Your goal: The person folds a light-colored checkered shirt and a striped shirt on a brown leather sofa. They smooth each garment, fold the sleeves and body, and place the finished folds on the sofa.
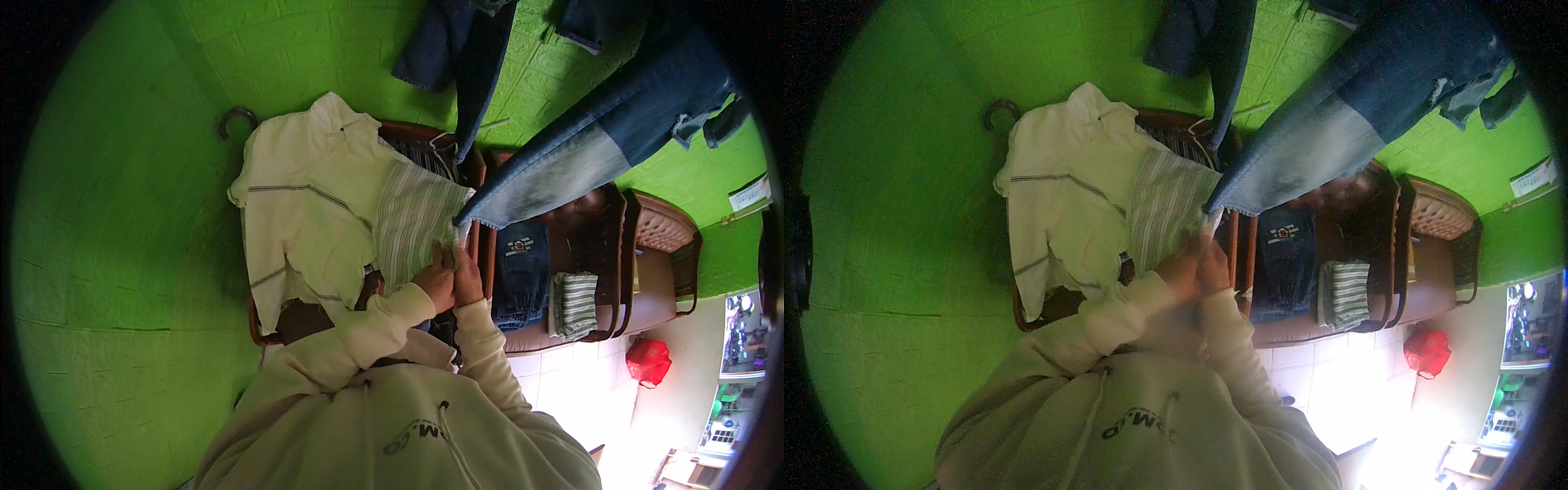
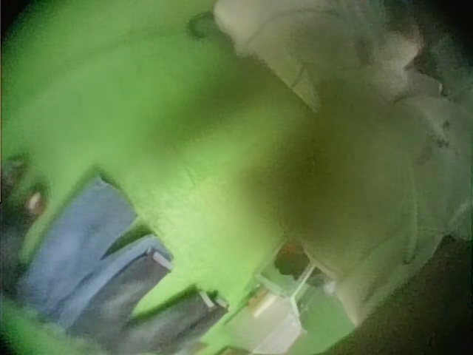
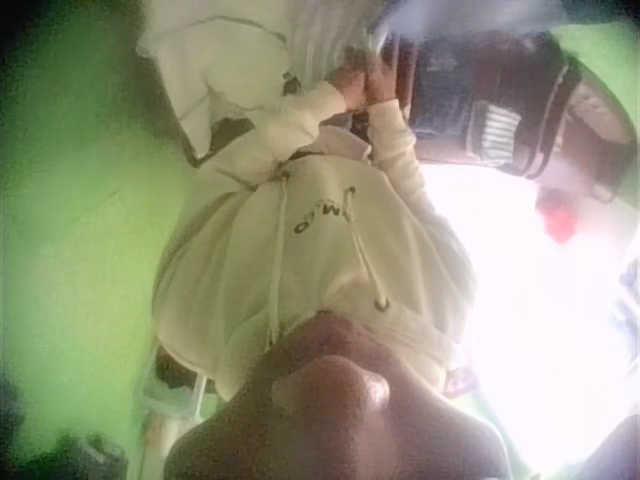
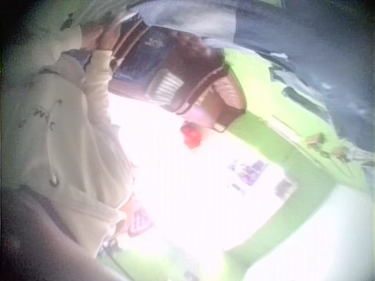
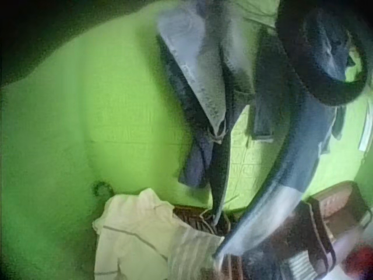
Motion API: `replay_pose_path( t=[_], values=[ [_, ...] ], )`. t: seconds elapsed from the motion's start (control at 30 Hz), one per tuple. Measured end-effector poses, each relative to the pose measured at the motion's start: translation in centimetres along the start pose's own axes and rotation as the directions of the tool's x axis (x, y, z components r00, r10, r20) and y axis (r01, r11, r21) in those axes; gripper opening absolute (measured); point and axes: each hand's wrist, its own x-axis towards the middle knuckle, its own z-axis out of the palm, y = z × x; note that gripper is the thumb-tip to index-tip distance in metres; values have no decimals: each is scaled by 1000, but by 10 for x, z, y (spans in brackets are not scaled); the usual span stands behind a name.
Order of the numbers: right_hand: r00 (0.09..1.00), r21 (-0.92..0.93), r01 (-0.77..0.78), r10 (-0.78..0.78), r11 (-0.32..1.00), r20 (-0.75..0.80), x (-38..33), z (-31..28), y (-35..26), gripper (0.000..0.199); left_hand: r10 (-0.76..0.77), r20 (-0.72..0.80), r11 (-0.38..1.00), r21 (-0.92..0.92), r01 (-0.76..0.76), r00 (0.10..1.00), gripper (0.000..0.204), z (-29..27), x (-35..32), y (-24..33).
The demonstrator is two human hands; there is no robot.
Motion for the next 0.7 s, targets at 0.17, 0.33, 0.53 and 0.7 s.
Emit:
replay_pose_path(
  t=[0.17, 0.33, 0.53, 0.7],
  values=[
    [955, -581, 297, -237, 758, 179, 9, 7, -15, 36, 255, 63, 817, -547, -180, 965, 65, -37, -6, -73],
    [802, -772, 591, -69, 233, 593, 10, 37, -85, 25, -250, -133, 618, -784, 52, 959, 62, -100, -11, -157],
    [453, -517, 839, 310, 168, 836, -38, 75, -146, 17, -126, -193, 857, -515, 9, 973, 76, -97, -71, -195],
    [383, -463, 879, 411, 112, 827, -60, 92, -169, 24, -191, -101, 494, -869, 7, 976, 69, -69, -135, -177]
  ],
)
